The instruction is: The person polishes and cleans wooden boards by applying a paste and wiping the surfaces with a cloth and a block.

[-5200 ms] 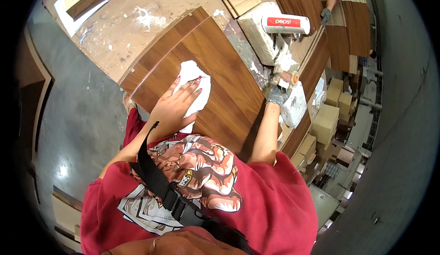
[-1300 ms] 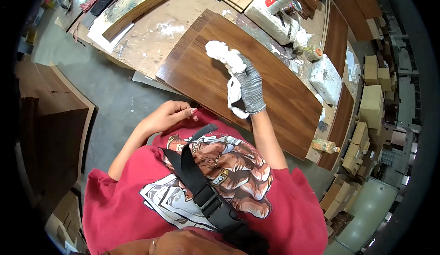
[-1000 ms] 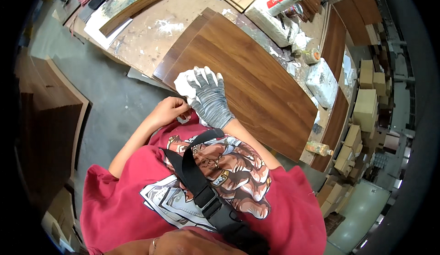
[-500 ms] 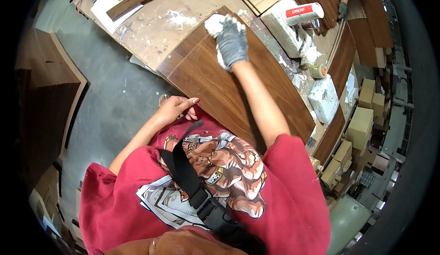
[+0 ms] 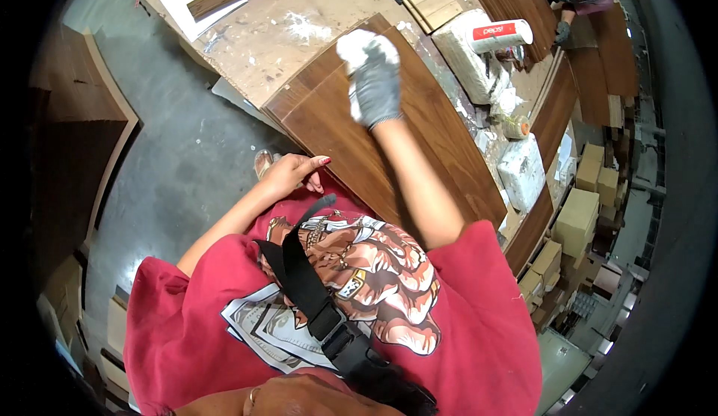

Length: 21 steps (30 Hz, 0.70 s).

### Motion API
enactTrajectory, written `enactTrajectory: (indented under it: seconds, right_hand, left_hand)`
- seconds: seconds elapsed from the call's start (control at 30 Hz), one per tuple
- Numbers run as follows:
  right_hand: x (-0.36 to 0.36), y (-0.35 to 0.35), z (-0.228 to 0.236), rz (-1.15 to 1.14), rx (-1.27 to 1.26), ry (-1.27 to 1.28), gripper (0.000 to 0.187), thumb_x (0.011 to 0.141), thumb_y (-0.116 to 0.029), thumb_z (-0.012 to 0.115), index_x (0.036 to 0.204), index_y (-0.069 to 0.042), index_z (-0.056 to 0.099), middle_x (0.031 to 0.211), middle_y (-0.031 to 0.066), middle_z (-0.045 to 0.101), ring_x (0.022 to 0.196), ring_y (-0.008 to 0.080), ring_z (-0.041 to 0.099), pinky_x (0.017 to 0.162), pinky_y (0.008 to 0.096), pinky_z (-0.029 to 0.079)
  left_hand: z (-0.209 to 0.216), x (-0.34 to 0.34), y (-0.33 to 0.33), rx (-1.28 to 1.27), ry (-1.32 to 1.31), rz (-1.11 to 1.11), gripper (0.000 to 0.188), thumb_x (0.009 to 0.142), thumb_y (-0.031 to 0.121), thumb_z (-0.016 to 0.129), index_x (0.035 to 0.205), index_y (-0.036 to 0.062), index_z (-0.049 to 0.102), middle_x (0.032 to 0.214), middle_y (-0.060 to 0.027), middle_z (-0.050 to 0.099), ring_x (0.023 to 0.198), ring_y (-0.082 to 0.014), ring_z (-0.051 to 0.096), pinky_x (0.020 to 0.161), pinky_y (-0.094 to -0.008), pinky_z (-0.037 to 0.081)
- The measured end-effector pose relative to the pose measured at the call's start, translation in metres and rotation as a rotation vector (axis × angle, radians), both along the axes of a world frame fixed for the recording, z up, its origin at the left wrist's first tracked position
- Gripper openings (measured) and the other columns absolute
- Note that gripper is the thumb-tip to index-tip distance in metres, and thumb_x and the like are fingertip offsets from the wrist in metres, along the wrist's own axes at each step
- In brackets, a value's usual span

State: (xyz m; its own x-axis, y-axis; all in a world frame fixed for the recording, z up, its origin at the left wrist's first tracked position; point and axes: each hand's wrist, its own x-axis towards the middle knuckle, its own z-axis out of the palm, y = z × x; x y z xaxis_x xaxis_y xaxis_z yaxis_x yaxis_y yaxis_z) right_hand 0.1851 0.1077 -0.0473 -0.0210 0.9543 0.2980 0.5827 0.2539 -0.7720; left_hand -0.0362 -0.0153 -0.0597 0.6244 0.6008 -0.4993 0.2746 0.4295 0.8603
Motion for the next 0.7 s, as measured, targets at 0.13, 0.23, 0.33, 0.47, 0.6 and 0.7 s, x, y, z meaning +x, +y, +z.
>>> enactTrajectory:
  seconds: [0.13, 0.23, 0.33, 0.47, 0.6, 0.7]
  right_hand:
    - [-0.056, -0.095, 0.016, 0.051, -0.049, -1.190, 0.064, 0.092, -0.034, 0.047, 0.144, 0.000, 0.037, 0.146, 0.0197, 0.041, 0.135, 0.0294, 0.038, 0.116, 0.0426, 0.021]
    - [-0.031, -0.115, 0.018, 0.156, 0.031, -0.915, 0.066, 0.088, -0.032, 0.052, 0.145, -0.004, 0.036, 0.140, 0.0170, 0.046, 0.132, 0.0294, 0.041, 0.116, 0.0424, 0.022]
    - [0.023, -0.073, 0.040, -0.040, -0.106, -0.263, 0.038, 0.090, -0.021, 0.054, 0.122, -0.001, 0.053, 0.114, 0.0178, 0.061, 0.112, 0.0297, 0.057, 0.106, 0.0410, 0.035]
    - [0.098, -0.021, 0.005, -0.241, 0.100, -0.560, 0.030, 0.088, -0.014, 0.055, 0.116, -0.006, 0.062, 0.120, 0.0147, 0.062, 0.111, 0.0250, 0.059, 0.098, 0.0367, 0.044]
    - [-0.029, -0.053, 0.048, 0.106, 0.031, -0.744, 0.036, 0.090, -0.029, 0.050, 0.122, -0.016, 0.063, 0.129, 0.0148, 0.056, 0.123, 0.0275, 0.050, 0.105, 0.0430, 0.037]
    - [-0.043, -0.110, 0.041, 0.141, 0.203, -0.608, 0.034, 0.090, -0.027, 0.051, 0.119, -0.015, 0.065, 0.130, 0.0164, 0.056, 0.123, 0.0312, 0.050, 0.103, 0.0401, 0.039]
  left_hand:
    - [-0.002, -0.004, 0.005, 0.053, 0.086, -0.047, 0.060, 0.091, 0.058, 0.056, 0.070, 0.0038, 0.071, 0.067, -0.0060, 0.071, 0.067, -0.0161, 0.068, 0.066, -0.0293, 0.052]
    - [-0.001, -0.013, 0.007, 0.173, 0.172, -0.175, 0.054, 0.084, 0.056, 0.067, 0.069, 0.0036, 0.068, 0.067, -0.0055, 0.069, 0.063, -0.0163, 0.064, 0.061, -0.0324, 0.048]
    - [0.004, -0.024, 0.006, 0.242, 0.185, -0.300, 0.047, 0.087, 0.042, 0.071, 0.065, 0.0021, 0.060, 0.061, -0.0038, 0.058, 0.061, -0.0097, 0.050, 0.059, -0.0301, 0.045]
    - [0.007, -0.011, 0.023, 0.222, 0.240, -0.248, 0.042, 0.088, 0.043, 0.066, 0.074, 0.0041, 0.069, 0.067, -0.0102, 0.066, 0.063, -0.0183, 0.061, 0.063, -0.0330, 0.047]
    - [0.019, -0.022, 0.042, 0.259, 0.302, -0.249, 0.035, 0.093, 0.032, 0.055, 0.082, 0.0036, 0.072, 0.078, -0.0096, 0.071, 0.075, -0.0197, 0.068, 0.073, -0.0313, 0.051]
    - [0.019, -0.036, 0.053, 0.208, 0.242, -0.266, 0.036, 0.095, 0.030, 0.054, 0.083, 0.0005, 0.071, 0.082, -0.0090, 0.073, 0.079, -0.0180, 0.068, 0.077, -0.0310, 0.051]
